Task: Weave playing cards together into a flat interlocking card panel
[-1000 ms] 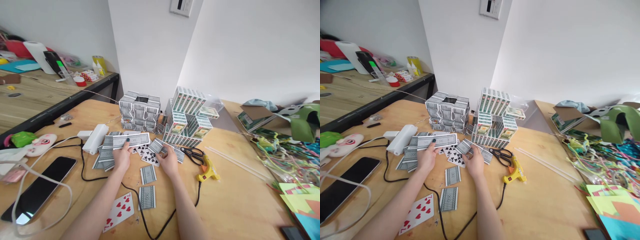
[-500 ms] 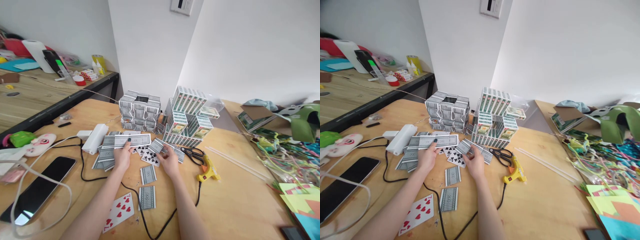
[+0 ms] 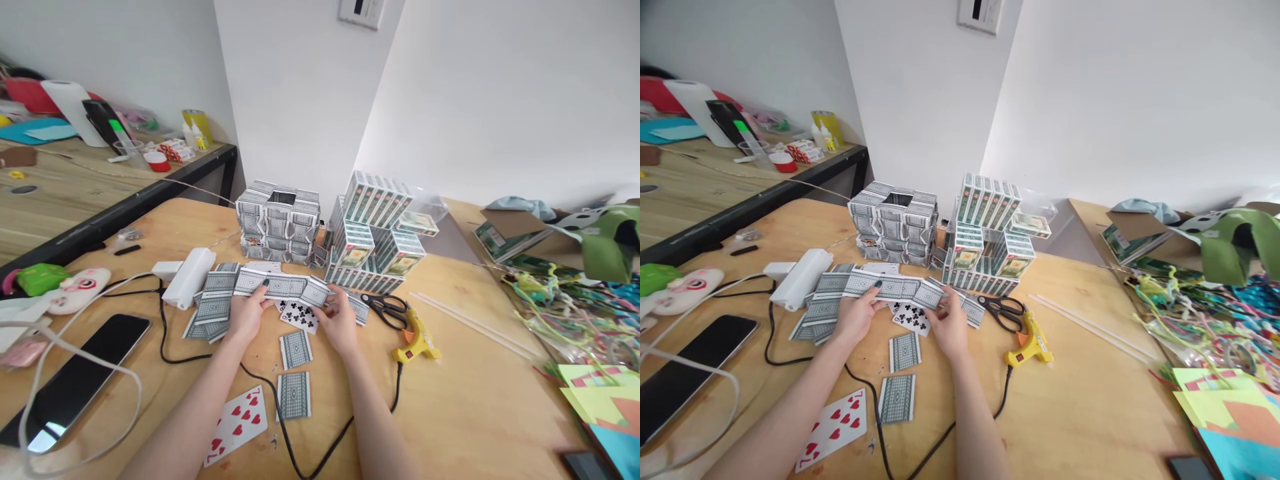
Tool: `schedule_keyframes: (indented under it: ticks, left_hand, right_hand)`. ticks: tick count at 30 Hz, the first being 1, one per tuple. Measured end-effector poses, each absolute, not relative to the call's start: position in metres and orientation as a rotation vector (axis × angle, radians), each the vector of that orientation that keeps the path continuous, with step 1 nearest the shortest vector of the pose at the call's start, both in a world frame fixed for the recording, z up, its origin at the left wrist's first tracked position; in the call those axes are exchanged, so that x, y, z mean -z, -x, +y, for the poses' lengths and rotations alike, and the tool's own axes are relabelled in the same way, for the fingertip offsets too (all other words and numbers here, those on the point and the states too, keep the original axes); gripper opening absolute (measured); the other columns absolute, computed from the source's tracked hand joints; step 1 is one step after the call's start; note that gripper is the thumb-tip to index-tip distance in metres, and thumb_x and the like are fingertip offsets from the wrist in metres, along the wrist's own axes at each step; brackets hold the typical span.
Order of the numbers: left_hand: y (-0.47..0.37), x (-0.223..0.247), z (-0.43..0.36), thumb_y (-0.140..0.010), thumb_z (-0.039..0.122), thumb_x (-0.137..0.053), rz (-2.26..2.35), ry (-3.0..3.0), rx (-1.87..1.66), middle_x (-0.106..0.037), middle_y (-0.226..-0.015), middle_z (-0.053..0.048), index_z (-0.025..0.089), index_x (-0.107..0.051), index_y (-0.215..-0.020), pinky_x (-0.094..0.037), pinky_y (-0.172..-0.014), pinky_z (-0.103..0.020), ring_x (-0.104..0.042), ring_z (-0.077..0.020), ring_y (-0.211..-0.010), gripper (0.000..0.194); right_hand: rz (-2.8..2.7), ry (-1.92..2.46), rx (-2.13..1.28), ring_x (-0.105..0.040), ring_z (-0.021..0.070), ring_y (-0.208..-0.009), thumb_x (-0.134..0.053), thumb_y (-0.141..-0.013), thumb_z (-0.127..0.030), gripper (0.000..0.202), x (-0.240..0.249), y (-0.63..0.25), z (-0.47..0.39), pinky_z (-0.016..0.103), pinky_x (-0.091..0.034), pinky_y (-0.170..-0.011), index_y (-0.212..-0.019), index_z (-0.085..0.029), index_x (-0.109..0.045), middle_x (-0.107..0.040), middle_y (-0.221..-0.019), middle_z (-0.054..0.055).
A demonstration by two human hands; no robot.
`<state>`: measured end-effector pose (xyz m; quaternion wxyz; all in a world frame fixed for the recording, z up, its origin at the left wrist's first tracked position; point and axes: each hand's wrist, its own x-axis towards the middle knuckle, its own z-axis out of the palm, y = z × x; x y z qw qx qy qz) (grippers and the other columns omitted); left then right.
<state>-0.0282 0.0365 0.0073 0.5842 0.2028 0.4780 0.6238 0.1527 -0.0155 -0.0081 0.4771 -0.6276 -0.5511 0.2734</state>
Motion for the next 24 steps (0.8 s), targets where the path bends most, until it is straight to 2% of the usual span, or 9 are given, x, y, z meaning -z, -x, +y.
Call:
schedule_keyframes:
  ticks: [5, 10, 12, 15, 20, 24]
  left_hand:
    - [0.028, -0.0068, 0.0355, -0.063, 0.012, -0.068, 1.096, -0.546, -1.406, -0.07, -0.095, -0.006, 0.018, -0.064, -0.095, -0.056, -0.075, -0.038, -0.066, -0.0212, -0.084, 0.034]
    - [0.0288, -0.0058, 0.0365, -0.063, 0.012, -0.069, 1.091, -0.584, -1.36, -0.069, -0.101, -0.006, 0.02, -0.062, -0.099, -0.056, -0.074, -0.038, -0.066, -0.0219, -0.089, 0.038]
    - [0.0293, -0.0044, 0.0366, -0.062, 0.012, -0.069, 1.102, -0.607, -1.338, -0.068, -0.103, -0.007, 0.019, -0.063, -0.097, -0.057, -0.071, -0.037, -0.066, -0.0222, -0.088, 0.036]
    - [0.0296, -0.0025, 0.036, -0.062, 0.013, -0.07, 1.125, -0.654, -1.302, -0.068, -0.101, -0.007, 0.017, -0.064, -0.094, -0.058, -0.068, -0.036, -0.066, -0.0215, -0.083, 0.033]
    - [0.0295, -0.0031, 0.0347, -0.062, 0.012, -0.07, 1.137, -0.703, -1.28, -0.068, -0.1, -0.006, 0.017, -0.064, -0.092, -0.058, -0.065, -0.033, -0.067, -0.0202, -0.079, 0.031]
    - [0.0295, -0.0028, 0.035, -0.061, 0.014, -0.071, 1.125, -0.717, -1.271, -0.069, -0.098, -0.007, 0.018, -0.065, -0.092, -0.058, -0.064, -0.032, -0.067, -0.0212, -0.08, 0.032]
  right_hand:
    - [-1.391, 1.567, -0.637, -0.049, 0.0126, -0.053, -0.066, -0.067, -0.032, 0.049, 0.0045, -0.1512, -0.0176, 0.025, -0.043, -0.051, -0.11, -0.021, -0.046, -0.048, -0.066, -0.006]
    - [-1.421, 1.538, -0.54, -0.053, 0.0163, -0.072, -0.067, -0.064, -0.028, 0.041, 0.0045, -0.1507, -0.0186, 0.027, -0.047, -0.056, -0.1, -0.022, -0.048, -0.051, -0.093, 0.004]
    - [-1.487, 1.523, -0.501, -0.054, 0.0196, -0.085, -0.067, -0.065, -0.027, 0.041, 0.0031, -0.1497, -0.019, 0.031, -0.049, -0.067, -0.102, -0.022, -0.049, -0.05, -0.099, 0.005]
    - [-1.575, 1.505, -0.458, -0.051, 0.0226, -0.1, -0.068, -0.066, -0.026, 0.046, 0.0013, -0.1475, -0.0196, 0.038, -0.045, -0.087, -0.107, -0.023, -0.048, -0.05, -0.104, 0.005]
    - [-1.605, 1.492, -0.472, -0.051, 0.0229, -0.104, -0.067, -0.068, -0.025, 0.054, 0.0013, -0.1458, -0.0204, 0.039, -0.042, -0.092, -0.118, -0.025, -0.045, -0.05, -0.109, 0.006]
    - [-1.602, 1.474, -0.48, -0.053, 0.0234, -0.103, -0.066, -0.068, -0.022, 0.049, -0.0006, -0.1472, -0.0205, 0.039, -0.043, -0.091, -0.113, -0.026, -0.05, -0.052, -0.108, 0.006]
